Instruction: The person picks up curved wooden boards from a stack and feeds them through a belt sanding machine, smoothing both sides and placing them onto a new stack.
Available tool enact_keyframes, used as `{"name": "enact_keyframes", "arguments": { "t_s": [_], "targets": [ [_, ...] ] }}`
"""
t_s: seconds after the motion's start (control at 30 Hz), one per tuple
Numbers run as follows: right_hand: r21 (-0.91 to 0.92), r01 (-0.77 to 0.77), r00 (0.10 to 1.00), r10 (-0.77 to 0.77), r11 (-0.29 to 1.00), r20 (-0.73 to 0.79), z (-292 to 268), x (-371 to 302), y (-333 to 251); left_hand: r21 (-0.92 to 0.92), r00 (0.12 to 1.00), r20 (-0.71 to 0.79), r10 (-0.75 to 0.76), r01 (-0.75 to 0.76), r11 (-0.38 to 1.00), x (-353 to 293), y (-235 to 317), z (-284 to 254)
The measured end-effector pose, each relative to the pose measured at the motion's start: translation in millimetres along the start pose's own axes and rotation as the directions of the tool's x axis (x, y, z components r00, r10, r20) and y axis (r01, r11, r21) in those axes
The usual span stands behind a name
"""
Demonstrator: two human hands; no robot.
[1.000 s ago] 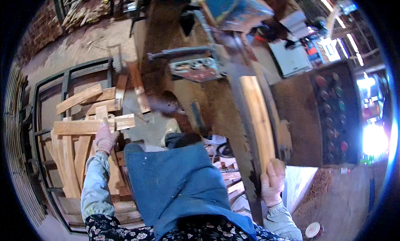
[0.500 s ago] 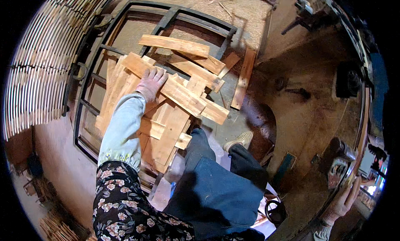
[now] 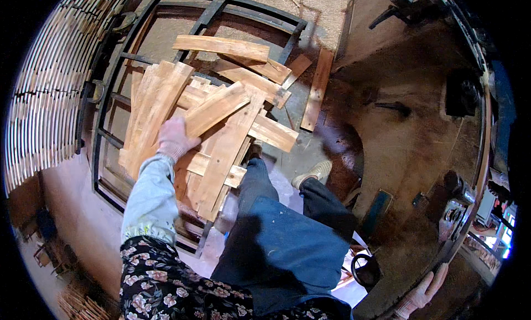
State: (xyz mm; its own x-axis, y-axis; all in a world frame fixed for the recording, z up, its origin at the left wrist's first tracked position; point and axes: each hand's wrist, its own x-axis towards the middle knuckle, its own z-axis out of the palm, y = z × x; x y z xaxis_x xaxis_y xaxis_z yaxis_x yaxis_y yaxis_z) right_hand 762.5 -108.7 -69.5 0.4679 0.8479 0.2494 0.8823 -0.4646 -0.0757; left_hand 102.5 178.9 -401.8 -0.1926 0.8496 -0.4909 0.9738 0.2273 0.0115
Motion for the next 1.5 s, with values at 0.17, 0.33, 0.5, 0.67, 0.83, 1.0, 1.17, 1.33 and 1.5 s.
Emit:
{"name": "enact_keyframes", "arguments": {
  "t_s": [0.17, 0.33, 0.5, 0.67, 0.83, 1.0, 1.17, 1.33, 1.5],
  "targets": [
    [0.125, -0.064, 0.998, 0.064, 0.99, 0.002, 4, -7, 4, 0.164, 0.981, -0.183, 0.069, -0.039, 0.986, -16, -30, 28],
    [0.195, -0.012, 0.998, 0.025, 0.981, -0.065, 9, -11, -4, 0.02, 0.988, -0.151, 0.008, -0.005, 1.0, -44, -15, 46],
    [0.175, 0.145, 0.964, -0.099, 0.974, -0.246, -1, -16, -16, -0.764, 0.998, 0.044, 0.044, 0.005, 0.645, -93, -22, -37],
    [0.479, 0.443, 0.896, -0.363, 0.758, -0.255, -20, -29, -104, -0.998, 0.972, 0.007, 0.235, 0.02, -0.053, -170, 4, -122],
    [0.702, 0.241, 0.737, -0.597, 0.67, 0.317, -22, -83, -188, -0.889, 0.856, -0.18, 0.485, 0.069, -0.452, -290, 175, -159],
    [0.729, -0.428, 0.818, -0.113, 0.534, 0.564, -115, -126, -128, -0.757, 0.639, -0.278, 0.717, 0.313, -0.573, -394, 336, -121],
    [0.396, -0.31, 0.935, 0.201, 0.865, 0.291, -141, -208, -5, -0.807, 0.55, -0.582, 0.598, -0.306, -0.504, -445, 383, -138],
    [0.09, -0.371, 0.927, 0.363, 0.924, 0.094, -108, -318, 81, -0.829, 0.819, -0.556, 0.139, -0.56, -0.015, -273, 282, -95],
    [0.398, -0.393, 0.857, 0.487, 0.829, -0.17, -61, -233, 66, -0.455, 0.973, -0.14, -0.185, 0.103, 0.885, -152, 98, 92]
  ]
}}
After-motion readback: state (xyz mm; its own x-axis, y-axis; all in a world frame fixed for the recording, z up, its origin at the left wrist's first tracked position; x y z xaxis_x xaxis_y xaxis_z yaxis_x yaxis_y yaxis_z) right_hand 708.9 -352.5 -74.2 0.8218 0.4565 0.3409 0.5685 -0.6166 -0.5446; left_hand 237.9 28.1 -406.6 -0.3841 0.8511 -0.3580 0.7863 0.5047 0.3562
